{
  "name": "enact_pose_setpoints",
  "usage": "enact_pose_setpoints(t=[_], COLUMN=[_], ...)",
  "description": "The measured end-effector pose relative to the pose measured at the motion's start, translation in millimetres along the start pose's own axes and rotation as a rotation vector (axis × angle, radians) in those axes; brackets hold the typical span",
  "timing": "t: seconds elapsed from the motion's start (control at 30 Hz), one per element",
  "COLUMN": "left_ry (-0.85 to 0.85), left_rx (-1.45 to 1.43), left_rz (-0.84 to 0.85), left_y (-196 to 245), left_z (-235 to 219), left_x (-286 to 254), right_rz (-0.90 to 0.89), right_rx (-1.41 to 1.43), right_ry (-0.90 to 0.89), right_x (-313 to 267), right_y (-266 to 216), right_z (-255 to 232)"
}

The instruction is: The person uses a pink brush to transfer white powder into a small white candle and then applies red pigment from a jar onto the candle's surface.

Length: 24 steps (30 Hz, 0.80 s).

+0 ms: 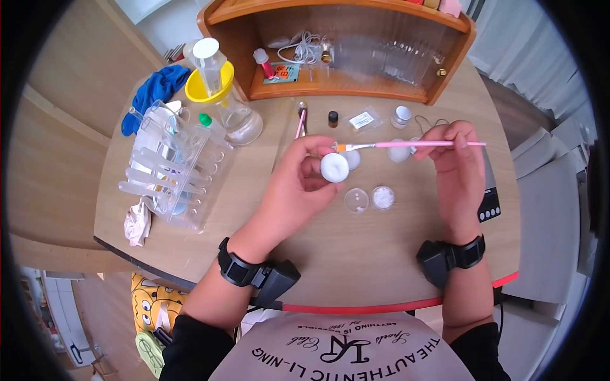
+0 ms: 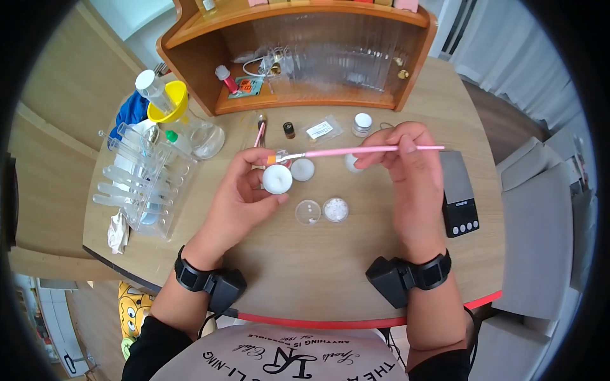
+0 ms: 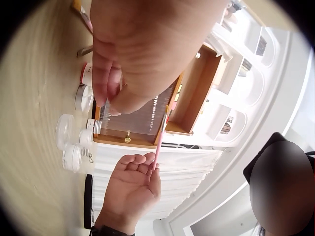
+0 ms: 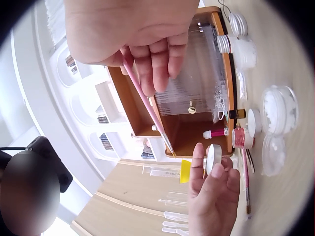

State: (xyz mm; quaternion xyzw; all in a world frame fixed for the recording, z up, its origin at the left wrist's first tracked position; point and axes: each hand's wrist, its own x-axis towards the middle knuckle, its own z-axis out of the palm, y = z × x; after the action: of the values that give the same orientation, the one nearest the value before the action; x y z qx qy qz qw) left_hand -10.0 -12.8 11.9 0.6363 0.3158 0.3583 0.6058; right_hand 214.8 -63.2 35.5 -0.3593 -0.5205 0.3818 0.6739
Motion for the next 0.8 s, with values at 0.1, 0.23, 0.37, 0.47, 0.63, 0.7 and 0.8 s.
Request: enact_pose_setpoints(t=[0.1, 0.23, 0.37, 0.47, 0.63, 0.7, 0.8], left_ry=[-0.013, -0.054, -0.087, -0.079, -0.082, -0.085, -0.083], left_rx=[-0.091, -0.156, -0.252, -0.254, -0.233, -0.208, -0.199], left_rz=[0.009, 0.037, 0.058, 0.100, 0.092, 0.088, 0.089], left_y=[1.5, 4.3, 5.8, 4.9, 5.3, 5.0, 4.1], left_z=[-1.9, -2.7, -3.6, -5.3, -3.7, -2.1, -0.7], left_x=[0.5, -1.4, -2.2, -2.9, -3.7, -4.0, -4.2], right_rz=[-0.013, -0.005, -0.016, -0.032, -0.085, -0.083, -0.099], right_rx=[-0.021, -0.034, -0.060, -0.105, -0.075, -0.076, -0.153], right_ry=[-0.018, -0.037, -0.032, -0.025, -0.056, -0.054, -0.091], right_x=[-0.2, -1.0, -1.6, -1.1, 0.2, -1.9, -4.0], right_y=[-2.2, -1.6, -1.3, 0.8, -2.1, -3.4, -3.8], right_z=[-0.2, 0.6, 2.8, 0.5, -0.6, 4.9, 7.1])
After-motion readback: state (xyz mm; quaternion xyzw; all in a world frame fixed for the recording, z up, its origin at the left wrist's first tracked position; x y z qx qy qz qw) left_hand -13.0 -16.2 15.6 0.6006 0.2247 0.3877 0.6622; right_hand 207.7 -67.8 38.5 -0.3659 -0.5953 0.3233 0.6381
